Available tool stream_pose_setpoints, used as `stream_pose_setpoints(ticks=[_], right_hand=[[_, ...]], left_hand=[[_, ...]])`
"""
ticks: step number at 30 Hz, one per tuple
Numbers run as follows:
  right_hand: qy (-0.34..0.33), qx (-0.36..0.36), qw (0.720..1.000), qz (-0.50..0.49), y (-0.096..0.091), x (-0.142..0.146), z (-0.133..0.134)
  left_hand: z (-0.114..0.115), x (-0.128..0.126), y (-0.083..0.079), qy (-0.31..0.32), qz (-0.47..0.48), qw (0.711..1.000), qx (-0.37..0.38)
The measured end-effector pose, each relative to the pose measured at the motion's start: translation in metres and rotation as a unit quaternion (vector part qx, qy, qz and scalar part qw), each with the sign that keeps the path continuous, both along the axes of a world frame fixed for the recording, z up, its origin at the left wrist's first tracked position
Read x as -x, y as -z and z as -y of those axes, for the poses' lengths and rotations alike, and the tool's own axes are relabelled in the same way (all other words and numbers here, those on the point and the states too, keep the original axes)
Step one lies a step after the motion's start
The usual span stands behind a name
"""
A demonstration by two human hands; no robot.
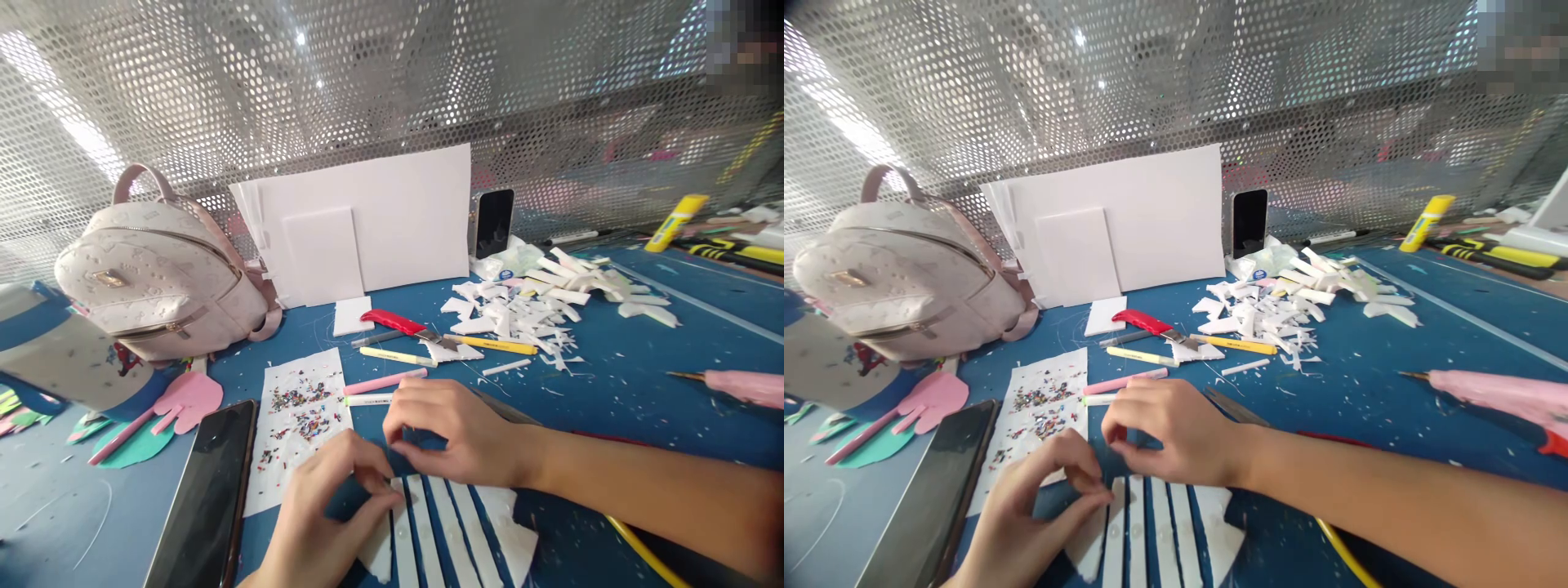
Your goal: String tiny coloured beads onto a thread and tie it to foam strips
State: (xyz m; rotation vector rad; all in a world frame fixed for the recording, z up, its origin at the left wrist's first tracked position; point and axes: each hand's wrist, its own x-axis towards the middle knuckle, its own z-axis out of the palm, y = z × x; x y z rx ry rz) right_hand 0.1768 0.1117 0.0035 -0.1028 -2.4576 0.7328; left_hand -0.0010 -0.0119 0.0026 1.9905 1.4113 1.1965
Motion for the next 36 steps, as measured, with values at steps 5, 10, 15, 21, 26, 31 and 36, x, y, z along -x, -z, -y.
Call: stream_pose_setpoints(ticks=[5, 10, 15, 21, 26, 31, 36], right_hand=[[0.08, 0.07, 0.994, -0.004, -0.008, -0.002, -0.002], [0.127, 0.08, 0.989, -0.008, -0.008, -0.001, -0.002], [0.116, 0.057, 0.991, 0.02, -0.006, -0.001, -0.004], [-0.009, 0.021, 1.0, 0.002, -0.006, 0.0, -0.003], [-0.05, -0.014, 0.999, -0.008, -0.004, -0.001, -0.004], [-0.054, -0.022, 0.998, 0.002, -0.004, -0.001, -0.005], [-0.035, -0.013, 0.999, 0.01, -0.005, -0.001, -0.004]], left_hand=[[0.001, -0.002, -0.003, 0.138, -0.1, 0.97, -0.171], [-0.001, -0.006, 0.001, 0.168, -0.127, 0.953, -0.218], [-0.002, -0.004, 0.002, 0.153, -0.138, 0.954, -0.216], [0.001, 0.003, 0.001, 0.042, -0.083, 0.992, -0.081], [0.0, 0.006, 0.001, -0.046, -0.033, 0.998, -0.01], [0.0, 0.005, 0.003, -0.024, -0.027, 0.999, -0.023], [-0.001, 0.008, -0.003, -0.05, -0.045, 0.997, -0.029]])
